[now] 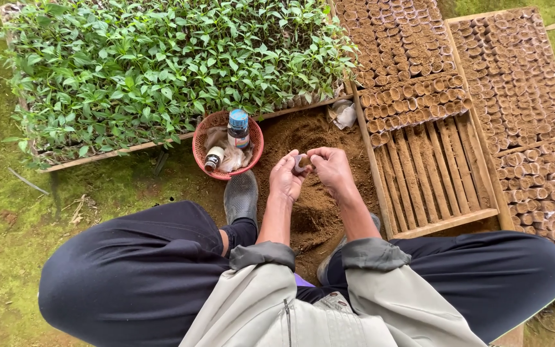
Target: The person sits cross-legged on the ground and repeatedly takes small seed packets, opens them, and places seeds into small biodegradable pots filled with soil. The person then places the filled pots into a wooden tray. A tray of seedlings and a basket with bottles are visible nearby.
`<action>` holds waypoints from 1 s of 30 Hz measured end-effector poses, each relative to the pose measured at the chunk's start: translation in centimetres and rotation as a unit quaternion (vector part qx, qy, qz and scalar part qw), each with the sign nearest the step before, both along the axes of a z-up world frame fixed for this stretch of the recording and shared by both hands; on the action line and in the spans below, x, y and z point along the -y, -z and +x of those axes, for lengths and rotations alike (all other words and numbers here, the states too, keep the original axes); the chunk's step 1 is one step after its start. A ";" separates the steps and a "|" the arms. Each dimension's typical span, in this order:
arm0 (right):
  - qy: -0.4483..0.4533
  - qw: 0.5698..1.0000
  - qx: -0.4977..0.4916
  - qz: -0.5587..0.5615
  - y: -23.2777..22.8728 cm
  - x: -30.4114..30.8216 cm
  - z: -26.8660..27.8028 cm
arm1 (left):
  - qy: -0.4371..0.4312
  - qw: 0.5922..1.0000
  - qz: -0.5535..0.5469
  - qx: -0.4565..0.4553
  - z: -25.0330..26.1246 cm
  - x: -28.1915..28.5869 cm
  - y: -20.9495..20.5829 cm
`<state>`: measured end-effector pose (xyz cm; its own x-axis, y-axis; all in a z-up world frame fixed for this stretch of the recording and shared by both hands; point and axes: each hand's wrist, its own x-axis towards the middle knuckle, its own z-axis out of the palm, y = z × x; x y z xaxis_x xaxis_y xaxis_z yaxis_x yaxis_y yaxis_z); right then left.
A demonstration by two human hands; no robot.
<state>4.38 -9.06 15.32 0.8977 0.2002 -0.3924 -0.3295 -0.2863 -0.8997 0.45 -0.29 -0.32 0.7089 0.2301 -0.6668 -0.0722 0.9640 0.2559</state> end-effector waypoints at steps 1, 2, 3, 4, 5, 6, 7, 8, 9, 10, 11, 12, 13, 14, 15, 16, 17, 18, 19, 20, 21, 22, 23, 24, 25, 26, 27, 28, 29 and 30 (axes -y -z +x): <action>-0.001 1.000 0.001 -0.001 -0.4 -0.2 -0.1 | -0.001 1.000 -0.001 0.001 0.0 0.0 0.1; -0.007 1.000 0.000 -0.012 -0.7 -0.3 -0.2 | 0.002 1.000 0.002 0.001 0.0 0.0 0.1; -0.013 1.000 0.000 -0.024 -1.1 -0.4 -0.3 | 0.005 1.000 0.005 0.002 0.0 0.1 0.2; -0.013 1.000 0.001 -0.024 -1.0 -0.4 -0.4 | 0.004 1.000 0.004 0.003 0.1 0.1 0.4; -0.018 0.999 0.006 -0.031 -0.9 -0.4 -0.4 | 0.005 1.000 0.007 0.003 0.1 0.1 0.6; -0.022 0.999 0.011 -0.038 -0.9 -0.5 -0.4 | 0.007 1.000 0.009 0.002 0.2 0.1 0.8; -0.022 0.999 0.012 -0.038 -0.9 -0.5 -0.5 | 0.007 1.000 0.009 0.003 0.2 0.1 1.0; -0.045 0.995 0.043 -0.073 -0.9 -0.5 -0.5 | 0.003 1.000 0.004 0.006 0.3 0.1 1.2; -0.067 0.989 0.074 -0.108 -0.9 -0.5 -0.6 | 0.000 1.000 -0.002 0.009 0.3 0.2 1.4; -0.067 0.989 0.074 -0.108 -0.2 -0.2 -0.4 | 0.000 1.000 -0.002 0.009 0.3 0.3 2.0; -0.104 0.973 0.116 -0.172 0.5 0.2 -0.3 | -0.001 1.000 0.001 0.010 0.4 0.4 2.5; -0.141 0.949 0.157 -0.234 1.1 0.5 0.0 | -0.002 1.000 0.006 0.011 0.5 0.4 3.1; -0.141 0.949 0.158 -0.233 2.9 1.0 0.2 | -0.002 1.000 0.006 0.012 0.5 0.5 3.2; -0.167 0.935 0.201 -0.241 4.7 1.5 0.4 | -0.001 1.000 0.010 0.010 0.3 0.5 3.3; -0.193 0.918 0.243 -0.247 6.4 2.0 0.6 | 0.001 1.000 0.014 0.007 0.2 0.6 3.4; -0.192 0.918 0.242 -0.247 6.7 2.1 0.3 | 0.001 1.000 0.014 0.007 0.1 0.8 2.9; -0.209 0.907 0.273 -0.243 6.9 2.1 0.0 | -0.009 1.000 0.014 0.008 0.0 1.0 2.5; -0.225 0.894 0.305 -0.238 7.1 2.1 -0.1 | -0.019 1.000 0.015 0.011 0.1 1.1 2.0; -0.223 0.895 0.306 -0.238 6.9 2.1 -0.3 | -0.018 1.000 0.016 0.011 0.4 1.3 3.4; -0.227 0.891 0.319 -0.231 6.7 2.1 -0.6 | -0.019 1.000 -0.001 -0.002 0.6 1.6 4.7; -0.230 0.886 0.332 -0.225 6.5 2.1 -0.9 | -0.019 1.000 -0.018 -0.015 0.7 1.8 6.2; -0.229 0.887 0.331 -0.225 6.5 2.0 -0.9 | -0.018 1.000 -0.017 -0.016 0.6 1.5 6.7; -0.211 0.894 0.342 -0.199 6.5 1.9 -0.9 | -0.017 0.999 -0.025 -0.013 0.5 1.3 7.2; -0.192 0.899 0.353 -0.173 6.5 1.8 -0.9 | -0.015 0.999 -0.033 -0.009 0.5 1.1 7.8; -0.190 0.900 0.353 -0.173 6.6 2.0 -0.7 | -0.013 0.999 -0.032 -0.010 0.3 0.7 6.9; -0.164 0.920 0.310 -0.172 6.8 2.1 -0.4 | -0.044 0.996 -0.073 -0.028 0.0 0.2 6.1; -0.138 0.938 0.267 -0.170 6.9 2.1 -0.2 | -0.075 0.990 -0.113 -0.046 -0.2 -0.3 5.3; -0.136 0.939 0.266 -0.169 8.1 2.5 -0.1 | -0.073 0.990 -0.112 -0.047 -0.2 -0.7 5.5; -0.141 0.934 0.264 -0.194 9.3 2.9 -0.1 | -0.074 0.989 -0.116 -0.061 -0.2 -1.2 5.8; -0.146 0.929 0.262 -0.218 10.5 3.4 -0.1 | -0.075 0.987 -0.122 -0.076 -0.3 -1.5 6.0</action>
<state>4.27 -12.49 4.83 0.9209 0.3894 -0.0189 0.2691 -0.6699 -0.6919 0.17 1.18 -6.36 0.5669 0.1444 -0.8110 -0.1973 0.9797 0.0365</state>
